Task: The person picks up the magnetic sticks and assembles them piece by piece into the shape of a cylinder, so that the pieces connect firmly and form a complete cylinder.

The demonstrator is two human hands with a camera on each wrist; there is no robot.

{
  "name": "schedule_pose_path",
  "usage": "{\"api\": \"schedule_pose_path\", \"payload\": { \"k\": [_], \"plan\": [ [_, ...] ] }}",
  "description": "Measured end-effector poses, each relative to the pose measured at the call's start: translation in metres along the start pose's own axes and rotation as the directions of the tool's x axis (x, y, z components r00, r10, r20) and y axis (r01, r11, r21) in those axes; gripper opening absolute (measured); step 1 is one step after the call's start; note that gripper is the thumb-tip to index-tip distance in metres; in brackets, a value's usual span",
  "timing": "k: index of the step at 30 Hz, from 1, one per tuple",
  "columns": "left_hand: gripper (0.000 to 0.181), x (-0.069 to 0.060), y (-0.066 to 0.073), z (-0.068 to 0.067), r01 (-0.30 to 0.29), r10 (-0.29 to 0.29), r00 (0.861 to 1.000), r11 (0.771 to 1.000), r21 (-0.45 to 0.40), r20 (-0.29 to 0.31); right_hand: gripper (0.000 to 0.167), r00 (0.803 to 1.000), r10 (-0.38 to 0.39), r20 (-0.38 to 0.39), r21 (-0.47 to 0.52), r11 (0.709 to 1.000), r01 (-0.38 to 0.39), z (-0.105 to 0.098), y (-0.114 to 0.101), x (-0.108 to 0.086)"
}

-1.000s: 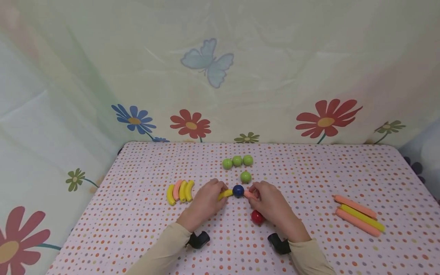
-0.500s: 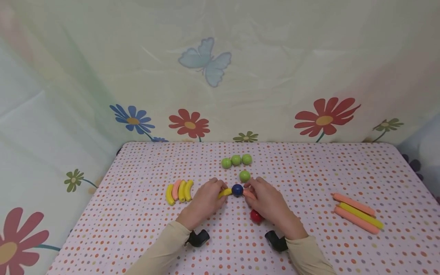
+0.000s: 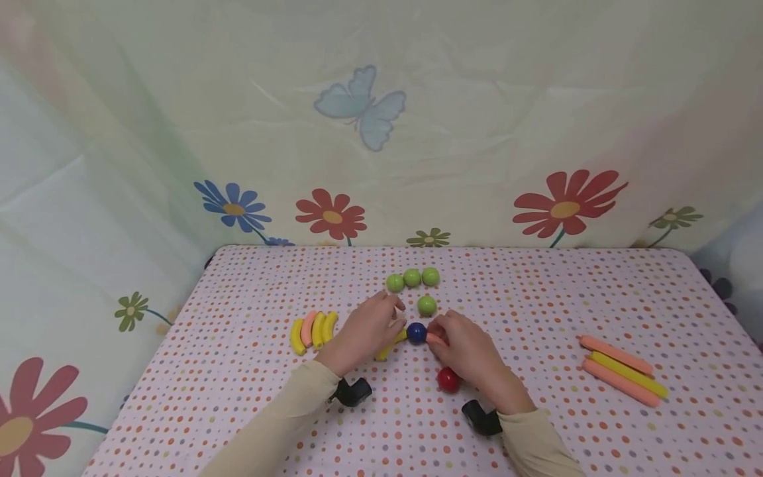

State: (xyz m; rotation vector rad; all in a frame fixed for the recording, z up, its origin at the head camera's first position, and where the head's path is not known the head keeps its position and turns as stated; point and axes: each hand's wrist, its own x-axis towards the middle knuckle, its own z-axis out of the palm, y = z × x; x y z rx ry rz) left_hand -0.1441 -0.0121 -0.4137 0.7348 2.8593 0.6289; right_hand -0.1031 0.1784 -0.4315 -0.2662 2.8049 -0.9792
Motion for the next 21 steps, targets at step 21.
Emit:
{"api": "schedule_pose_path", "payload": {
  "k": [21],
  "plan": [
    [0.022, 0.042, 0.015, 0.018, -0.085, 0.08, 0.993, 0.995, 0.057, 0.089, 0.021, 0.995, 0.102, -0.019, -0.025, 0.994, -0.103, -0.031, 0.041, -0.03]
  ]
}}
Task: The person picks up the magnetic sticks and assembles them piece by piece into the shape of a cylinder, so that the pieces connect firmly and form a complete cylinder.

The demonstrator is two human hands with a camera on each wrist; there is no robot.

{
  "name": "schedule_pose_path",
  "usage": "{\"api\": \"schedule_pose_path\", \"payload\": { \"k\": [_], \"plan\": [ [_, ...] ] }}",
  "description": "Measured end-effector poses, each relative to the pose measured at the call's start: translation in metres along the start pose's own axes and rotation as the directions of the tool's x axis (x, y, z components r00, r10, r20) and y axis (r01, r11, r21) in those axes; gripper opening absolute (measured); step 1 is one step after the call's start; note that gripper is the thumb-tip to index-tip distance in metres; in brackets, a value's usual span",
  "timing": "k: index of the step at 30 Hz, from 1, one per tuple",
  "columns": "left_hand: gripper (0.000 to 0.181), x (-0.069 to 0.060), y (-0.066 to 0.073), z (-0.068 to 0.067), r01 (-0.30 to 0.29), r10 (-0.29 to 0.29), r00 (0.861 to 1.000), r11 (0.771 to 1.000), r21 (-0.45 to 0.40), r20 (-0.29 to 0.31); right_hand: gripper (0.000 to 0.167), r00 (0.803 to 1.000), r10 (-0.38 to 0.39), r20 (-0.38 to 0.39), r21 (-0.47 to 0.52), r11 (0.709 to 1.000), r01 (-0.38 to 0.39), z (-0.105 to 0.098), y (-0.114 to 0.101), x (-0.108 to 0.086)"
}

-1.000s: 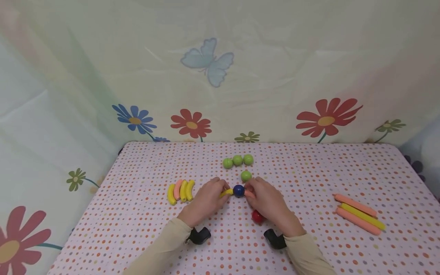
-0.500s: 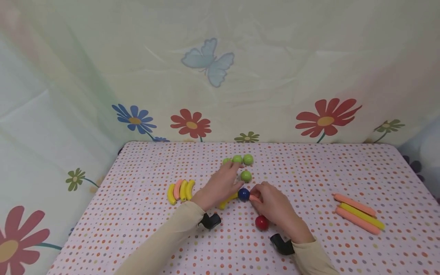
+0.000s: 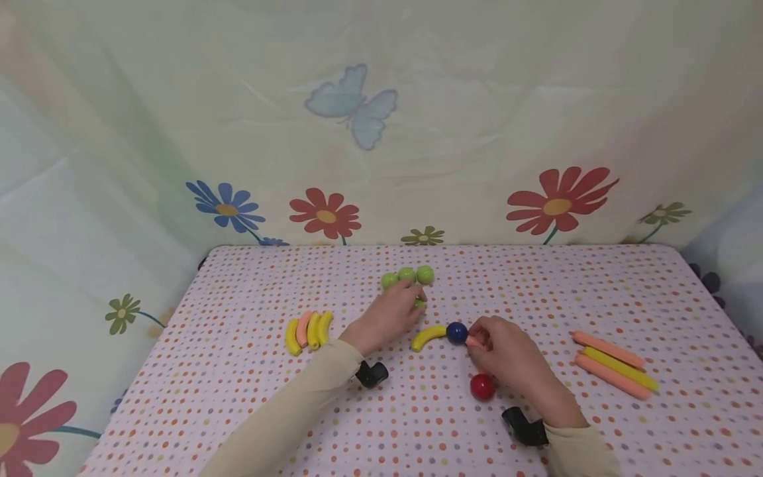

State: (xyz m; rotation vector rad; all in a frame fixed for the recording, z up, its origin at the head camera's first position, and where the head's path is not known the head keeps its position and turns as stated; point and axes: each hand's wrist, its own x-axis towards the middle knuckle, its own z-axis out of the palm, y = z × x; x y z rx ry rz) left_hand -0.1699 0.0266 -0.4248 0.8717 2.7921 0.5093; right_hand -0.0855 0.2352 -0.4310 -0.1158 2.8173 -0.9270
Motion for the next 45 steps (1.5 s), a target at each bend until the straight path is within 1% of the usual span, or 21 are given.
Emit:
{"api": "schedule_pose_path", "payload": {
  "k": [4, 10, 15, 18, 20, 22, 24, 28, 32, 37, 41, 45],
  "plan": [
    [0.021, -0.012, -0.008, -0.004, 0.012, -0.012, 1.0, 0.999, -0.047, 0.003, 0.02, 0.999, 0.017, -0.041, -0.003, 1.0, -0.017, 0.0, 0.004, 0.002],
    [0.024, -0.032, -0.02, -0.006, 0.033, -0.032, 0.999, 0.997, -0.07, 0.019, 0.019, 0.995, 0.023, -0.1, -0.018, 1.0, -0.025, 0.005, 0.003, 0.007],
    [0.03, -0.048, -0.026, -0.005, 0.055, -0.056, 0.998, 0.995, -0.083, -0.007, 0.023, 0.992, 0.028, -0.126, -0.002, 1.0, -0.029, 0.009, 0.002, 0.008],
    [0.034, -0.053, -0.024, -0.004, 0.071, -0.072, 0.997, 0.994, -0.086, -0.012, 0.029, 0.99, 0.048, -0.132, 0.018, 0.999, -0.046, 0.009, 0.002, 0.008],
    [0.034, -0.054, -0.023, -0.003, 0.075, -0.077, 0.997, 0.993, -0.088, -0.011, 0.032, 0.989, 0.059, -0.137, 0.026, 0.998, -0.056, 0.01, 0.002, 0.008],
    [0.035, -0.054, -0.022, -0.003, 0.076, -0.077, 0.997, 0.994, -0.084, -0.011, 0.031, 0.988, 0.066, -0.136, 0.033, 0.998, -0.062, 0.01, 0.0, 0.009],
    [0.033, -0.054, -0.022, -0.002, 0.071, -0.073, 0.997, 0.994, -0.081, -0.027, 0.03, 0.988, 0.062, -0.139, 0.039, 0.998, -0.058, 0.011, -0.001, 0.011],
    [0.033, -0.053, -0.021, -0.002, 0.079, -0.087, 0.994, 0.99, -0.116, -0.063, 0.028, 0.987, 0.052, -0.151, 0.047, 0.998, -0.045, 0.014, -0.004, 0.011],
    [0.033, -0.052, -0.02, -0.001, 0.091, -0.104, 0.992, 0.983, -0.161, -0.075, 0.026, 0.985, 0.046, -0.167, 0.046, 0.998, -0.039, 0.016, -0.004, 0.01],
    [0.033, -0.05, -0.016, 0.002, 0.064, -0.081, 0.993, 0.981, -0.184, -0.089, 0.026, 0.984, 0.042, -0.171, 0.046, 0.998, -0.035, 0.016, -0.006, 0.01],
    [0.034, -0.047, -0.013, 0.005, 0.055, -0.071, 0.993, 0.985, -0.162, -0.096, 0.026, 0.988, 0.024, -0.153, 0.058, 0.998, -0.015, 0.015, -0.009, 0.01],
    [0.036, -0.044, -0.01, 0.006, 0.067, -0.08, 0.992, 0.989, -0.134, -0.099, 0.025, 0.99, 0.037, -0.134, 0.072, 0.997, -0.028, 0.015, -0.01, 0.008]
  ]
}}
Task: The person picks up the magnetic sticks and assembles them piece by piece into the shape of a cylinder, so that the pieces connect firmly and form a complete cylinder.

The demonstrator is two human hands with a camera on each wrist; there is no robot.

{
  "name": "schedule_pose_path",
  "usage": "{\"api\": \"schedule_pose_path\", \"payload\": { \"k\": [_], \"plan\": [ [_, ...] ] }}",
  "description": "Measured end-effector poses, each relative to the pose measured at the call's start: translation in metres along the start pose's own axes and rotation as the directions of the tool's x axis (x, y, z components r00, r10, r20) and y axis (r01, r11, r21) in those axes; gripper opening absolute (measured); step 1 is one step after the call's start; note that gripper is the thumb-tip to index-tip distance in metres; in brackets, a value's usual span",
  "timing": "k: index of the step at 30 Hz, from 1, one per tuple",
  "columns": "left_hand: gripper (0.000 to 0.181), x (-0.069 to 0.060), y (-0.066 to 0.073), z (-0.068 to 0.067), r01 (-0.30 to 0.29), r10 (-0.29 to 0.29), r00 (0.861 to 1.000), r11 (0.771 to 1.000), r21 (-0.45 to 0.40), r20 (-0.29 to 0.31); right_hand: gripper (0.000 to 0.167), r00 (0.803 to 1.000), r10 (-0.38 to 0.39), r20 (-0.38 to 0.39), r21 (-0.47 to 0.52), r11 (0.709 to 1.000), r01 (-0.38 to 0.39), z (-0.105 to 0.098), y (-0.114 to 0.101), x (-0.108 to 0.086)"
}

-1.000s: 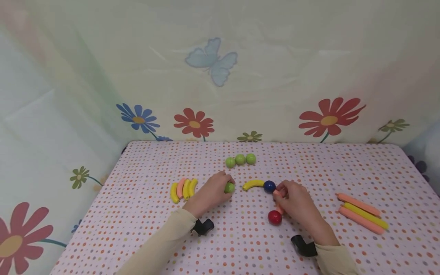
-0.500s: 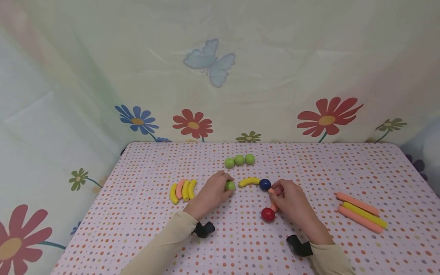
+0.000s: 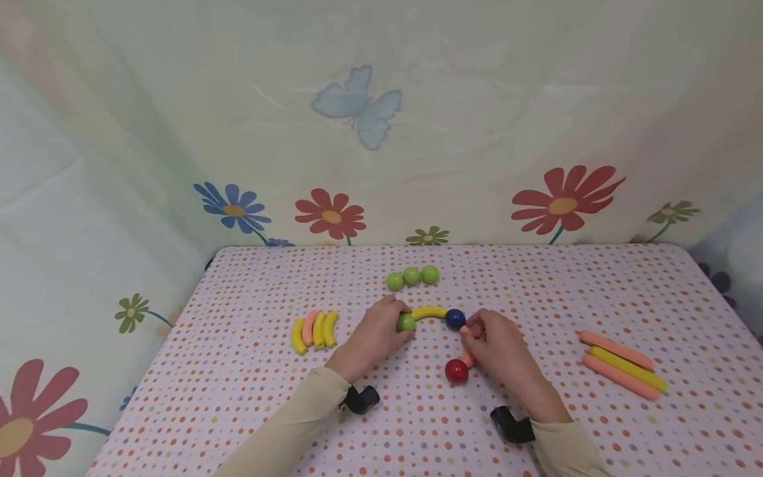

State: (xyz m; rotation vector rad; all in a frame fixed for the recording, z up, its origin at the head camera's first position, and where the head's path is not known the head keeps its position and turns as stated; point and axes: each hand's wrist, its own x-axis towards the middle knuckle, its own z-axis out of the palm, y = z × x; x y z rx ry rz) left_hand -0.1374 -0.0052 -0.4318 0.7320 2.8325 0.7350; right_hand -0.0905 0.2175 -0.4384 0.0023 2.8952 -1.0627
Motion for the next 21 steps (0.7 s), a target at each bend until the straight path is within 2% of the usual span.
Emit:
{"api": "schedule_pose_path", "payload": {
  "k": [4, 10, 15, 19, 21],
  "plan": [
    [0.034, 0.002, -0.001, 0.0, 0.006, -0.007, 1.0, 1.0, -0.011, -0.005, 0.025, 1.0, 0.015, 0.014, 0.001, 1.0, -0.015, 0.001, 0.0, -0.001],
    [0.034, 0.003, -0.003, -0.001, -0.018, 0.017, 1.0, 0.999, -0.043, -0.012, 0.025, 0.999, 0.02, 0.05, 0.011, 1.0, -0.021, 0.0, 0.0, -0.001],
    [0.04, 0.0, -0.004, 0.001, -0.014, 0.013, 1.0, 0.999, -0.045, -0.02, 0.023, 0.999, -0.016, 0.042, -0.006, 1.0, 0.017, -0.001, -0.002, -0.005],
    [0.05, -0.01, -0.004, -0.001, 0.01, -0.013, 0.999, 0.997, -0.075, -0.04, 0.013, 0.994, -0.112, -0.012, -0.082, 0.99, 0.111, -0.002, -0.005, -0.011],
    [0.052, -0.016, -0.006, -0.005, 0.02, -0.025, 0.998, 0.996, -0.085, -0.054, 0.008, 0.976, -0.214, -0.032, -0.161, 0.965, 0.206, -0.003, -0.006, -0.015]
  ]
}}
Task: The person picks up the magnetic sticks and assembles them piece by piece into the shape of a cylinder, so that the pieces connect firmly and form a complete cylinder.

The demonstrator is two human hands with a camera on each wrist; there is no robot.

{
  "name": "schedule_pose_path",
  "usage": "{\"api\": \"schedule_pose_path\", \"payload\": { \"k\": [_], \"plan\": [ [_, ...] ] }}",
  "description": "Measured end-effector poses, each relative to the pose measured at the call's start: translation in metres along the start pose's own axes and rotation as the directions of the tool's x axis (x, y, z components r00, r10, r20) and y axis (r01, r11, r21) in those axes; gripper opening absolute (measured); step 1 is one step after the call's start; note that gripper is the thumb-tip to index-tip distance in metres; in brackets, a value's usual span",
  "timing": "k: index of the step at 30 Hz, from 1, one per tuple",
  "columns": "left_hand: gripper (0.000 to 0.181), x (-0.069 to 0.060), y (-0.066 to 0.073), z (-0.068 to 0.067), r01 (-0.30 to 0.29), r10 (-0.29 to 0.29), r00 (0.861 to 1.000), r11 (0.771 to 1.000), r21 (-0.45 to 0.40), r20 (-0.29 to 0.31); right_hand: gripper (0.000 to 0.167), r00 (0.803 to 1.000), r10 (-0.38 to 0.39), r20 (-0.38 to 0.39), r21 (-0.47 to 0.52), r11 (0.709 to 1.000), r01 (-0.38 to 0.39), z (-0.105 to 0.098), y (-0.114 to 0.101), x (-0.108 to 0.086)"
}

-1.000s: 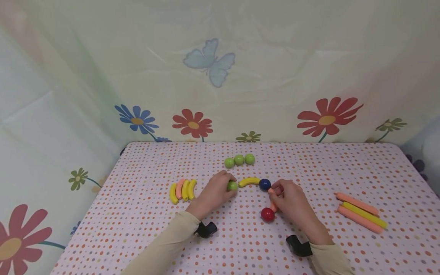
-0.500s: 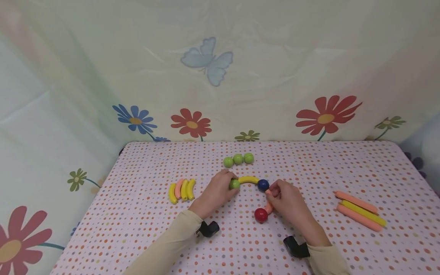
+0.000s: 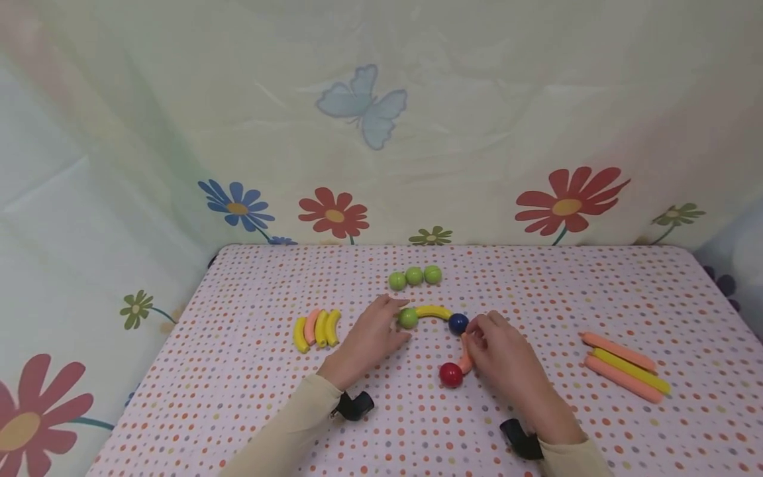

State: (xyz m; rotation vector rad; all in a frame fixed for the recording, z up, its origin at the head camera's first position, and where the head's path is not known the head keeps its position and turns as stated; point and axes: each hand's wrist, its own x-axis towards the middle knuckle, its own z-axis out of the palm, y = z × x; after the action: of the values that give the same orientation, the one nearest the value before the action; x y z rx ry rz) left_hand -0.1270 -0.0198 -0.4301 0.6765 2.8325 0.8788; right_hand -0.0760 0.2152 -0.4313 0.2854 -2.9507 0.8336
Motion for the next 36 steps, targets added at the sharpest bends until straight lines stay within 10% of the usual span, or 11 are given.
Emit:
{"api": "schedule_pose_path", "payload": {
  "k": [3, 6, 10, 20, 36],
  "plan": [
    [0.049, -0.007, -0.007, -0.012, 0.03, -0.029, 0.999, 0.999, 0.015, -0.039, 0.017, 0.978, -0.208, -0.004, -0.124, 0.971, 0.205, -0.001, 0.001, -0.006],
    [0.04, -0.012, -0.019, -0.025, 0.082, -0.079, 0.991, 0.996, 0.027, -0.105, 0.031, 0.91, -0.412, 0.047, -0.148, 0.898, 0.415, -0.001, 0.004, -0.011],
    [0.03, -0.02, -0.036, -0.038, 0.151, -0.142, 0.976, 0.988, 0.041, -0.164, 0.04, 0.852, -0.511, 0.115, -0.097, 0.848, 0.522, 0.001, 0.008, -0.015],
    [0.03, -0.03, -0.054, -0.045, 0.276, -0.27, 0.954, 0.961, 0.026, -0.131, 0.043, 0.866, -0.457, 0.201, -0.073, 0.875, 0.478, 0.0, 0.006, -0.017],
    [0.028, -0.031, -0.069, -0.042, 0.233, -0.24, 0.96, 0.971, -0.061, -0.142, 0.044, 0.879, -0.374, 0.296, -0.036, 0.915, 0.402, -0.003, 0.002, -0.011]
  ]
}}
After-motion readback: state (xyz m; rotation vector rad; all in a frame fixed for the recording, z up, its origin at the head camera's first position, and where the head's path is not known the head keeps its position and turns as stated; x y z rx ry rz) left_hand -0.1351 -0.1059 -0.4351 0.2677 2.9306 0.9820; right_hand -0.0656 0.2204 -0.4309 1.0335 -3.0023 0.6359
